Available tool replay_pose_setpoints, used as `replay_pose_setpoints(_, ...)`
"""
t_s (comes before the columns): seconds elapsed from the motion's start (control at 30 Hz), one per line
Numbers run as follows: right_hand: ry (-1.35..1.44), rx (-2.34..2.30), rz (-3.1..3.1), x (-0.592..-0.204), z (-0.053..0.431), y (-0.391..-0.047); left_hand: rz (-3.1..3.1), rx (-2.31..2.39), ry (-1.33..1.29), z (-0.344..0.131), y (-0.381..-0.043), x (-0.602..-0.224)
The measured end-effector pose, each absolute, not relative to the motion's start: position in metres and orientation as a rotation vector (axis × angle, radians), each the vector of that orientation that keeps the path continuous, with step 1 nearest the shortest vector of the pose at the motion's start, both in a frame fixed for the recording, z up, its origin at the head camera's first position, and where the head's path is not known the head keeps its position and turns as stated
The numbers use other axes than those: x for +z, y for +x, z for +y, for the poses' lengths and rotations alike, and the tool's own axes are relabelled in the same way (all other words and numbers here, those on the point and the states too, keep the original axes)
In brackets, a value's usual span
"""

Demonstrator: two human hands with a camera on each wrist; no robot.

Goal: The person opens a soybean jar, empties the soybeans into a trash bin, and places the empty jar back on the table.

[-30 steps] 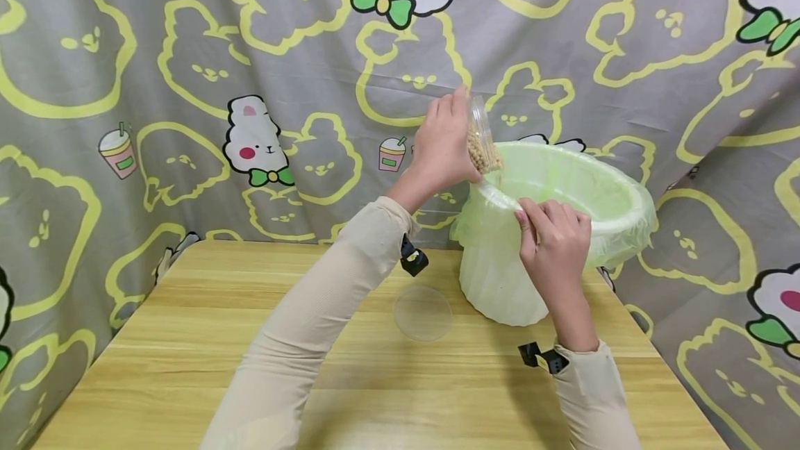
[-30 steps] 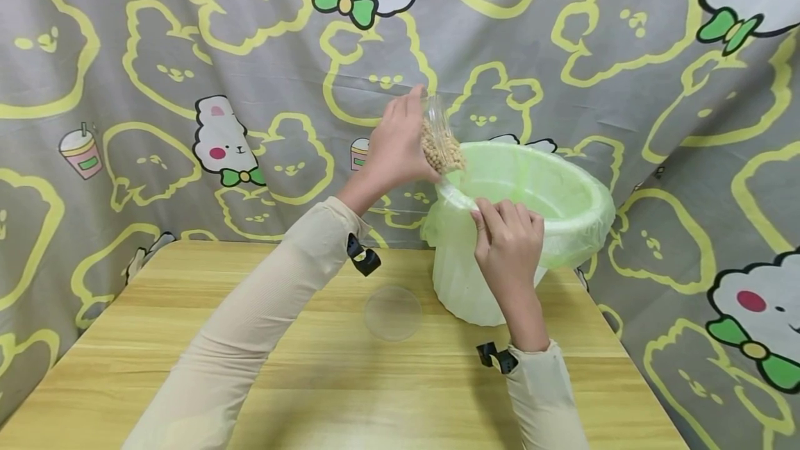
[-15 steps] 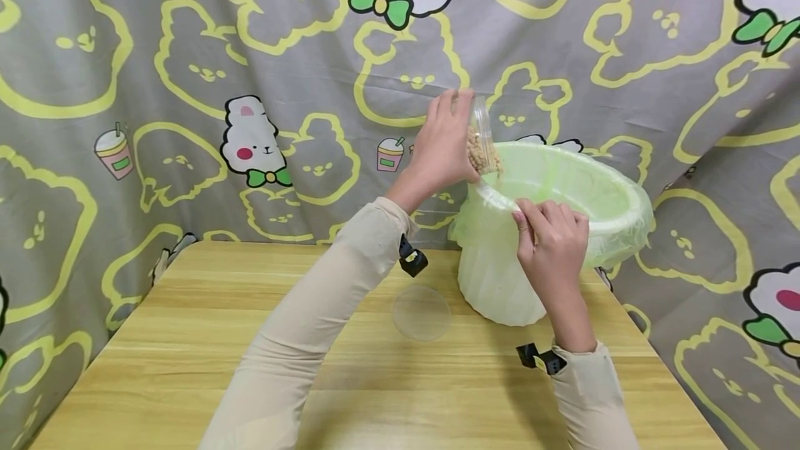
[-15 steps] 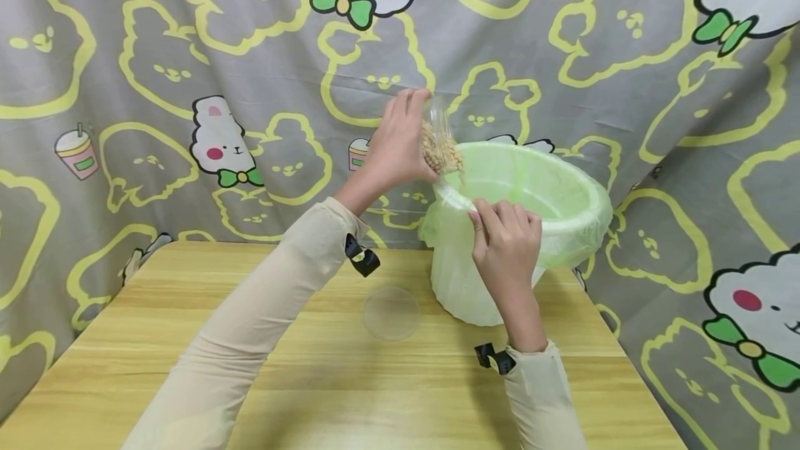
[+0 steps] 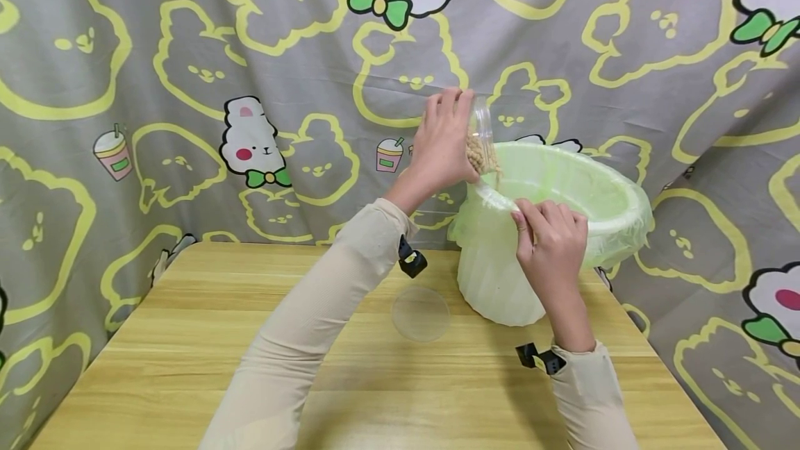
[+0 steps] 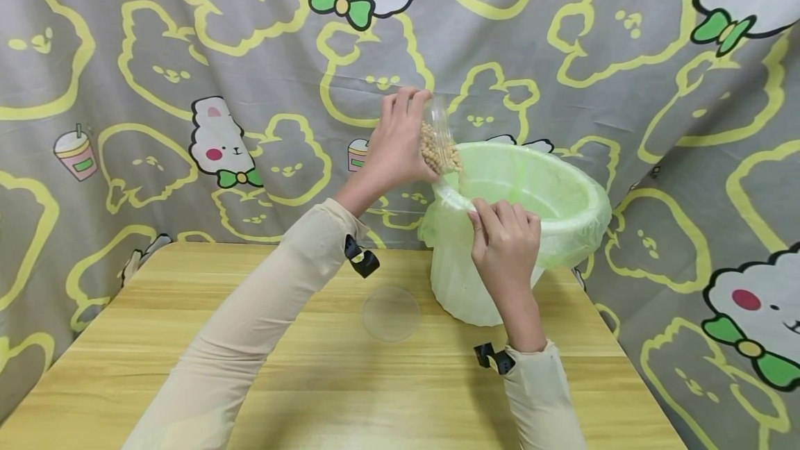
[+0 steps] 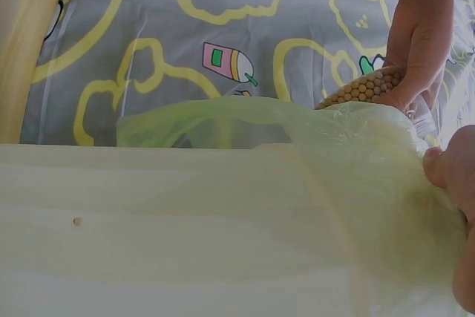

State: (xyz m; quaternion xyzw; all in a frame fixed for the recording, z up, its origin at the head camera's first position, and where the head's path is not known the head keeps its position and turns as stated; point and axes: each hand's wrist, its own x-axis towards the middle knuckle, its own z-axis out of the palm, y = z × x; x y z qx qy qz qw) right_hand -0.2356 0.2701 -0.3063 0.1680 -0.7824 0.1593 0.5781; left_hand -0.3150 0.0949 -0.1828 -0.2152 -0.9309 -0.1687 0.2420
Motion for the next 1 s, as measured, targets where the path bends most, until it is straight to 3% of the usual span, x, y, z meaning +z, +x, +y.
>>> replay_pose_setpoints(1.0, 0.397, 0.362, -1.820, -0.3065, 0.2697, -0.2343, -2.524, -0.294, -0.641, 0.0984, -0.3136, -0.1817)
